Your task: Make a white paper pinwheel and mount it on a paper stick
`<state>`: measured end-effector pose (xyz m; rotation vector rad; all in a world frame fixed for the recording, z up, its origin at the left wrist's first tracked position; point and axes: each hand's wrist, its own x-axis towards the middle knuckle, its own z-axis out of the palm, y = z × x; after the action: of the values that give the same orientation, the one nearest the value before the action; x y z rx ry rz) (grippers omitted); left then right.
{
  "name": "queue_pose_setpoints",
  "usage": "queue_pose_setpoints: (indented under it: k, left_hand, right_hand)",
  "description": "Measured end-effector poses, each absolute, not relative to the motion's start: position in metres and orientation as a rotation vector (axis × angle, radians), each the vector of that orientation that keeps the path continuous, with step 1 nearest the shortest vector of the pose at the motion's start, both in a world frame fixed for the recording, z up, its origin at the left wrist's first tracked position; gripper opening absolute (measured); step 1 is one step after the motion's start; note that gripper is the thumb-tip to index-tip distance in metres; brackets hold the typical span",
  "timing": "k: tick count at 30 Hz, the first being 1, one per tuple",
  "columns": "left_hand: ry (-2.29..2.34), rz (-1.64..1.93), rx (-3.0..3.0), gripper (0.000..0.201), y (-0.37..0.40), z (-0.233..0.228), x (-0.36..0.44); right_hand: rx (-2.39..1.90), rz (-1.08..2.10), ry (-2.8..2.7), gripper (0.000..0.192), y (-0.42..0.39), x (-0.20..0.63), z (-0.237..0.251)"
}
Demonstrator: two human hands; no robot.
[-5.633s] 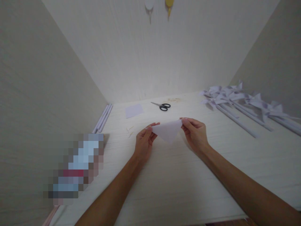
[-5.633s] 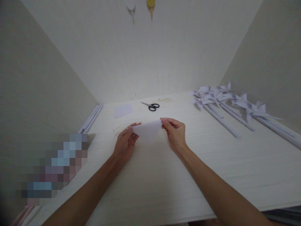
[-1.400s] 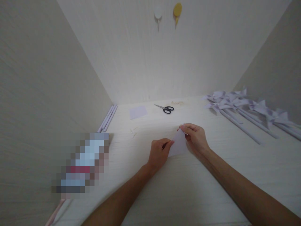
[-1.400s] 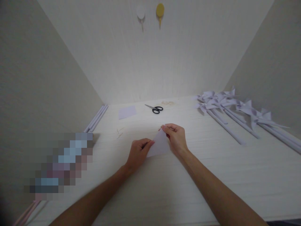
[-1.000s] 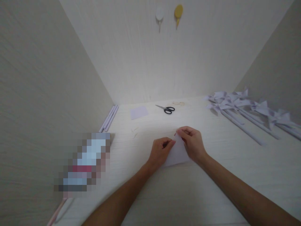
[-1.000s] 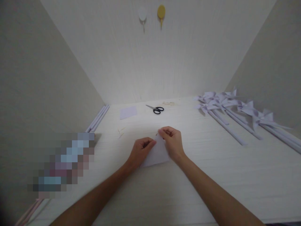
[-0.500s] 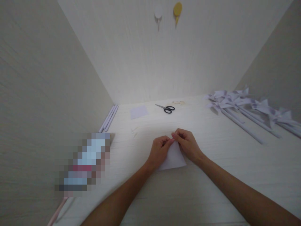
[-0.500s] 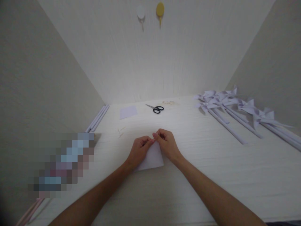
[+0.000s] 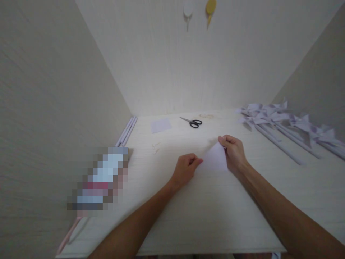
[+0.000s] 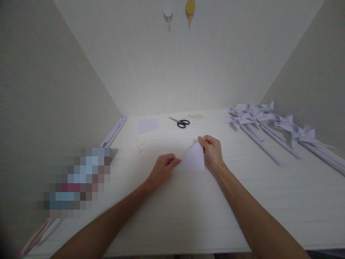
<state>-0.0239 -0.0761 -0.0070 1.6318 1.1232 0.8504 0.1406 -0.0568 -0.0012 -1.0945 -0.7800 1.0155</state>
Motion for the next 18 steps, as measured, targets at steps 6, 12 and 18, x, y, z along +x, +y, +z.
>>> queue_pose_setpoints:
  k: [6, 12, 18]
  left_hand:
    - [1.181, 0.988, 1.493, 0.024, -0.070, -0.005, -0.029]
    - [1.212, 1.362, 1.338, 0.021, -0.047, -0.004, -0.048]
    - [1.185, 1.352, 1.188, 0.022, -0.046, -0.009, -0.047]
  right_hand:
    - [-1.010, 0.995, -0.671, 0.033, -0.055, 0.145, 0.003]
    - [-1.070, 1.275, -0.935, 0.024, -0.062, 0.138, 0.005]
    - [-1.155, 1.611, -1.513, 0.022, -0.072, 0.120, 0.002]
